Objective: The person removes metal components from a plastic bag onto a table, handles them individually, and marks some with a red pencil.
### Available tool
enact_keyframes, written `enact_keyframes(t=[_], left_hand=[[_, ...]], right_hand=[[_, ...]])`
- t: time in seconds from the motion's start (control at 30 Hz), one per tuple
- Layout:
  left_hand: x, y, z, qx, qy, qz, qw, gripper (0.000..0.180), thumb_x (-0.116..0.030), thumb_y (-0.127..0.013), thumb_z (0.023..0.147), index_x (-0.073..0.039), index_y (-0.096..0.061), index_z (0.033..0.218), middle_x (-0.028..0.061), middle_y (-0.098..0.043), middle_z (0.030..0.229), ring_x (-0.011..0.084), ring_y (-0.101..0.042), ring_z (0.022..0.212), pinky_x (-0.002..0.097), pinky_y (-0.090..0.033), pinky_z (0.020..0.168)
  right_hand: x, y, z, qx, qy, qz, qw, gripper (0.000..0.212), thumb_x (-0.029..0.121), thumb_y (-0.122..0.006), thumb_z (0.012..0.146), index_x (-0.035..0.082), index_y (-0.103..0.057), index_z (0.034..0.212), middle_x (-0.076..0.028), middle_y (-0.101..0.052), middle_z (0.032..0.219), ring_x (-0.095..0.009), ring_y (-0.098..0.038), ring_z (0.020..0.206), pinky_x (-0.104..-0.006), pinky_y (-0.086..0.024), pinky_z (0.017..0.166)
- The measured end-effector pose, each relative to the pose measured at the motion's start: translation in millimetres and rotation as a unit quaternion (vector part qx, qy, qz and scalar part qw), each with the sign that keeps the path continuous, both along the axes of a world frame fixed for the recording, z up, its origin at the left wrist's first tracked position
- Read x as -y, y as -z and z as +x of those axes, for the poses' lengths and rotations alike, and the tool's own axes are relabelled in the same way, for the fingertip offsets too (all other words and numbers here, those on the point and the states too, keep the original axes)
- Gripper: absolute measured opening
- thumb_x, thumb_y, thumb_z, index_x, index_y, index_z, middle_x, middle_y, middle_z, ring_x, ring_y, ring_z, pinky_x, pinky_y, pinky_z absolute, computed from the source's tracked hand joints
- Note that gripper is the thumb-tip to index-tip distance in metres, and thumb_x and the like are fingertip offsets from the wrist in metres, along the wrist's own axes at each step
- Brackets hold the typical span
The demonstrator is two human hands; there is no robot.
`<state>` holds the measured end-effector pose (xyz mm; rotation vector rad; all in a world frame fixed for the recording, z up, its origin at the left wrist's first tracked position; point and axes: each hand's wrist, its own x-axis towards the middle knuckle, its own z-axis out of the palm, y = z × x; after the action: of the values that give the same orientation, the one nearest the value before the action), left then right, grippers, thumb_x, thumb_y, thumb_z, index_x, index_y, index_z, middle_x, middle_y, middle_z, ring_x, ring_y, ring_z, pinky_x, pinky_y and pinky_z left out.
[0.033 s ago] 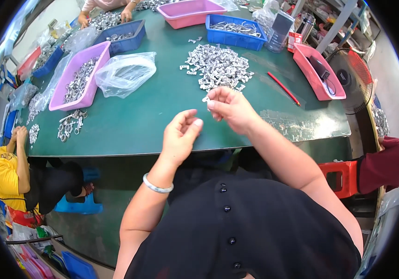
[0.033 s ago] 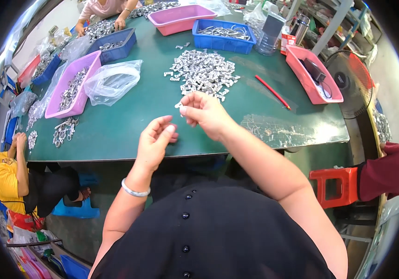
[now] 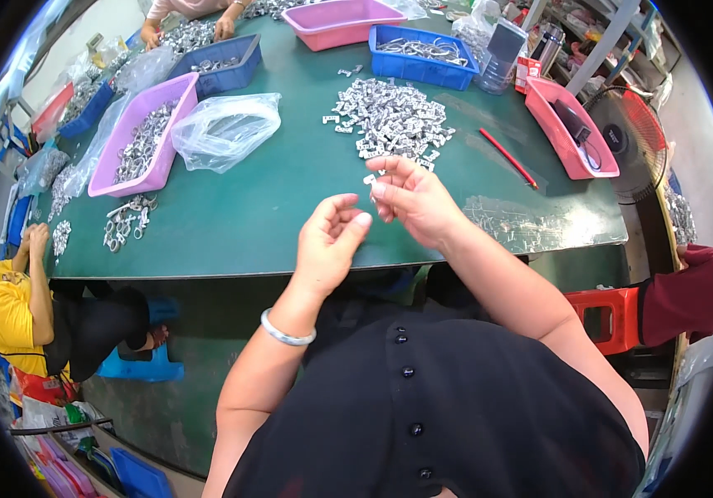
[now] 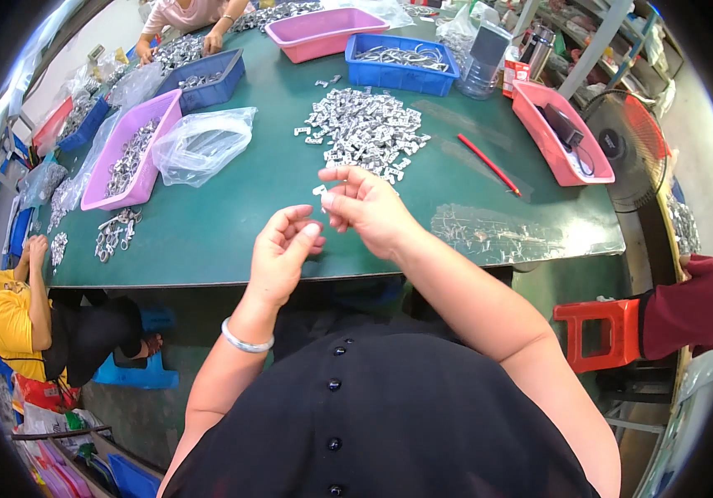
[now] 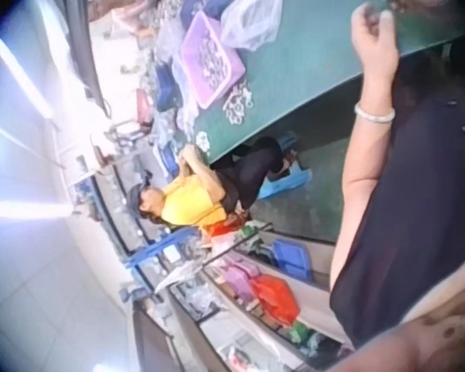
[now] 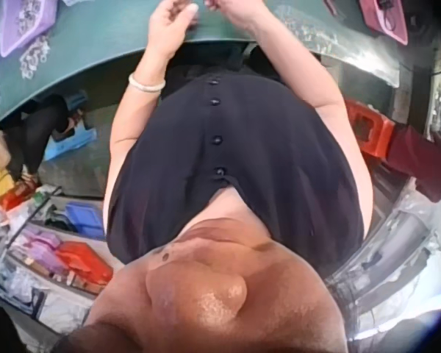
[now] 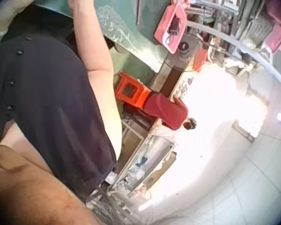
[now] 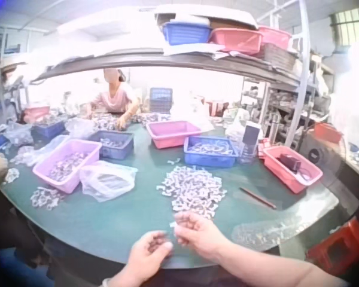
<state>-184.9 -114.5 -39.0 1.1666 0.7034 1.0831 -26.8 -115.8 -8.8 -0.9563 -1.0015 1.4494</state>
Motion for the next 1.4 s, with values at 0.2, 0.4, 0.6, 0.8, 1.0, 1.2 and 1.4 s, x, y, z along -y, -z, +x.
enact_keyframes(t=[0.2, 0.4, 0.6, 0.8, 1.0, 1.2, 1.4], left_hand=[[4.4, -1.9, 7.8, 0.013, -0.005, 0.066, 0.998, 0.006, -0.001, -0.054, 0.082, 0.001, -0.053, 0.088, 0.0039, -0.058, 0.081, 0.0081, -0.055, 0.075, 0.0201, -0.044, 0.068], [-0.4, -11.8, 9.6, 0.022, 0.013, 0.006, 1.0, 0.013, -0.005, -0.053, 0.083, 0.001, -0.054, 0.095, 0.0052, -0.058, 0.086, 0.0109, -0.054, 0.073, 0.0236, -0.045, 0.067], [-10.0, -11.7, 16.9, -0.009, -0.022, -0.015, 1.0, 0.012, -0.007, -0.054, 0.083, 0.0, -0.056, 0.092, 0.0061, -0.059, 0.083, 0.0113, -0.055, 0.07, 0.0234, -0.045, 0.066], [-7.3, -12.9, 36.2, 0.03, -0.006, -0.098, 0.995, 0.011, -0.008, -0.054, 0.084, 0.0, -0.057, 0.091, 0.0054, -0.06, 0.078, 0.0108, -0.056, 0.068, 0.0224, -0.046, 0.062], [-8.3, -14.6, 53.3, 0.052, 0.026, -0.171, 0.984, 0.01, -0.008, -0.052, 0.085, 0.0, -0.056, 0.09, 0.0075, -0.061, 0.077, 0.0133, -0.058, 0.064, 0.0244, -0.049, 0.06], [-14.5, -17.5, 68.6, 0.039, 0.058, -0.186, 0.98, 0.011, -0.008, -0.05, 0.086, 0.001, -0.056, 0.09, 0.0088, -0.061, 0.078, 0.0146, -0.06, 0.065, 0.0256, -0.05, 0.061], [-12.8, -15.5, 70.1, 0.034, 0.055, -0.196, 0.978, 0.014, -0.008, -0.05, 0.086, 0.002, -0.056, 0.094, 0.0107, -0.062, 0.081, 0.0154, -0.06, 0.067, 0.0262, -0.05, 0.062]], right_hand=[[21.6, 0.6, -11.7, -0.078, 0.044, -0.015, 0.996, 0.019, 0.007, -0.056, 0.081, 0.004, -0.053, 0.1, -0.003, -0.056, 0.077, -0.009, -0.053, 0.066, -0.021, -0.041, 0.055], [18.3, 9.1, -3.4, -0.093, 0.103, -0.019, 0.99, 0.011, 0.007, -0.056, 0.082, 0.002, -0.052, 0.091, -0.005, -0.058, 0.074, -0.01, -0.055, 0.063, -0.0213, -0.042, 0.054], [14.3, 9.8, 4.6, -0.113, 0.079, -0.019, 0.99, 0.011, 0.008, -0.055, 0.082, 0.002, -0.052, 0.09, -0.008, -0.059, 0.075, -0.012, -0.058, 0.068, -0.0229, -0.045, 0.058], [16.1, 12.9, 30.6, -0.104, 0.057, -0.02, 0.993, 0.011, 0.006, -0.055, 0.083, 0.0, -0.054, 0.091, -0.007, -0.059, 0.077, -0.012, -0.058, 0.069, -0.023, -0.046, 0.059], [21.3, 16.9, 58.8, -0.105, 0.04, -0.042, 0.993, 0.011, 0.006, -0.054, 0.083, 0.0, -0.055, 0.092, -0.008, -0.059, 0.082, -0.013, -0.057, 0.071, -0.0238, -0.045, 0.061], [22.8, 20.1, 77.0, -0.139, 0.029, -0.077, 0.987, 0.011, 0.005, -0.055, 0.083, 0.001, -0.055, 0.093, -0.009, -0.06, 0.082, -0.013, -0.056, 0.071, -0.0234, -0.045, 0.062], [24.8, 24.0, 78.5, -0.147, 0.029, -0.079, 0.986, 0.011, 0.005, -0.054, 0.082, 0.0, -0.055, 0.092, -0.008, -0.06, 0.082, -0.012, -0.056, 0.071, -0.0229, -0.045, 0.063]])
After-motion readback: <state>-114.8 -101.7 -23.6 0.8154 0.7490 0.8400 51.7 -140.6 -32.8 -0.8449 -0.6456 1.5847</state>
